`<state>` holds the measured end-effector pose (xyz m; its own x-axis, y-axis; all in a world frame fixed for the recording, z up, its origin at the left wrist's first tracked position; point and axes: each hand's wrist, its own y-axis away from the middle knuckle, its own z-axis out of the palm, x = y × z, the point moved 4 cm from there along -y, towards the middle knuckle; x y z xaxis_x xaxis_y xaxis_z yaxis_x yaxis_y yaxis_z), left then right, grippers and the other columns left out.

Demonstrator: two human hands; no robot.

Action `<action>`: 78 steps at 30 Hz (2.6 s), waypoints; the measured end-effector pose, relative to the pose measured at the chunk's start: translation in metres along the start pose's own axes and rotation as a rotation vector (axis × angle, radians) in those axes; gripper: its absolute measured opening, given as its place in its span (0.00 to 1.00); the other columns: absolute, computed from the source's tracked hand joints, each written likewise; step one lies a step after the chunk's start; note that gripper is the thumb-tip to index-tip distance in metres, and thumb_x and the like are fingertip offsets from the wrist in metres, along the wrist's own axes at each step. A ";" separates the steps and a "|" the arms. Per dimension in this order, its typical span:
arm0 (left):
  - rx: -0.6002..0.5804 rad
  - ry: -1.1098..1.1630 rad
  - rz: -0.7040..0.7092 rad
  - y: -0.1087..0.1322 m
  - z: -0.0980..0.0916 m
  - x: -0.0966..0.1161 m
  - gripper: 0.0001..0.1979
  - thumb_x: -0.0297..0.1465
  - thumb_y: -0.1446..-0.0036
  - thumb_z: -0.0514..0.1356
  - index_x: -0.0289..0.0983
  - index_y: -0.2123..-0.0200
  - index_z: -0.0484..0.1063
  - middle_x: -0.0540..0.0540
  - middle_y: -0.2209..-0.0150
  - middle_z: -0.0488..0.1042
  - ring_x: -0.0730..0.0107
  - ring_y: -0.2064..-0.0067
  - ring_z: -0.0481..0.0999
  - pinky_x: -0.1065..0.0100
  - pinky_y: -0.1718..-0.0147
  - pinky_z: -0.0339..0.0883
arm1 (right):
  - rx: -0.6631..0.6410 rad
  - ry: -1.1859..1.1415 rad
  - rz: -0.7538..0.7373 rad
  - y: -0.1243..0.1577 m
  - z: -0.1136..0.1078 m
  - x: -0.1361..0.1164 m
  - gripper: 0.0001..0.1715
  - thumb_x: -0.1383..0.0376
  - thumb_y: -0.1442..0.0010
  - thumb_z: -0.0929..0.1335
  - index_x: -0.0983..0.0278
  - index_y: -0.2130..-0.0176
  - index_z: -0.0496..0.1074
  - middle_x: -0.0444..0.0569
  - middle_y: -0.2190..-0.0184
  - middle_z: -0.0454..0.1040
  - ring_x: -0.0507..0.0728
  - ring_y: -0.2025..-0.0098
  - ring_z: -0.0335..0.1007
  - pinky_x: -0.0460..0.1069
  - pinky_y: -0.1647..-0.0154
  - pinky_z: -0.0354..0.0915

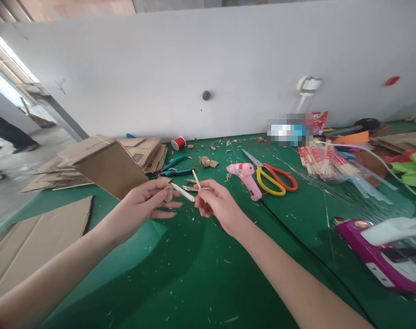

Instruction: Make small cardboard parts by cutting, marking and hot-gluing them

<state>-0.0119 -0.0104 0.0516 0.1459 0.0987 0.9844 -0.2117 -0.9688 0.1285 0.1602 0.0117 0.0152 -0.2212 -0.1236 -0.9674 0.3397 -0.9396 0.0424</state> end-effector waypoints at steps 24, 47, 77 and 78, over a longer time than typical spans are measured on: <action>0.058 -0.038 0.059 -0.002 0.002 -0.008 0.12 0.35 0.41 0.56 0.36 0.56 0.68 0.45 0.59 0.75 0.61 0.54 0.77 0.62 0.61 0.76 | -0.110 0.741 -0.305 0.019 0.022 -0.006 0.09 0.66 0.38 0.60 0.63 0.61 0.68 0.36 0.83 0.58 0.46 0.82 0.49 0.45 0.82 0.47; 0.334 -0.762 0.492 0.003 0.004 -0.018 0.11 0.31 0.41 0.54 0.36 0.58 0.73 0.47 0.67 0.79 0.74 0.72 0.74 0.74 0.71 0.67 | -0.150 0.188 0.122 0.016 0.036 0.018 0.13 0.63 0.35 0.55 0.62 0.68 0.62 0.33 0.87 0.46 0.47 0.86 0.39 0.44 0.85 0.42; 0.290 -0.752 0.463 0.005 0.023 -0.028 0.13 0.30 0.40 0.52 0.39 0.56 0.73 0.47 0.62 0.80 0.67 0.66 0.79 0.70 0.66 0.71 | 0.011 0.977 -0.169 0.018 0.032 0.001 0.15 0.63 0.34 0.56 0.64 0.65 0.68 0.51 0.74 0.74 0.53 0.76 0.66 0.47 0.77 0.52; 0.322 -0.740 0.448 0.004 0.020 -0.027 0.13 0.31 0.40 0.52 0.39 0.56 0.73 0.47 0.62 0.80 0.67 0.66 0.79 0.70 0.67 0.71 | -0.008 0.970 -0.183 0.019 0.031 -0.001 0.16 0.62 0.34 0.57 0.64 0.66 0.68 0.49 0.75 0.73 0.52 0.78 0.64 0.47 0.78 0.51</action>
<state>0.0025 -0.0213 0.0231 0.7193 -0.3640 0.5917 -0.1347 -0.9086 -0.3952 0.1381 -0.0159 0.0244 0.5732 0.3422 -0.7445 0.3819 -0.9155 -0.1268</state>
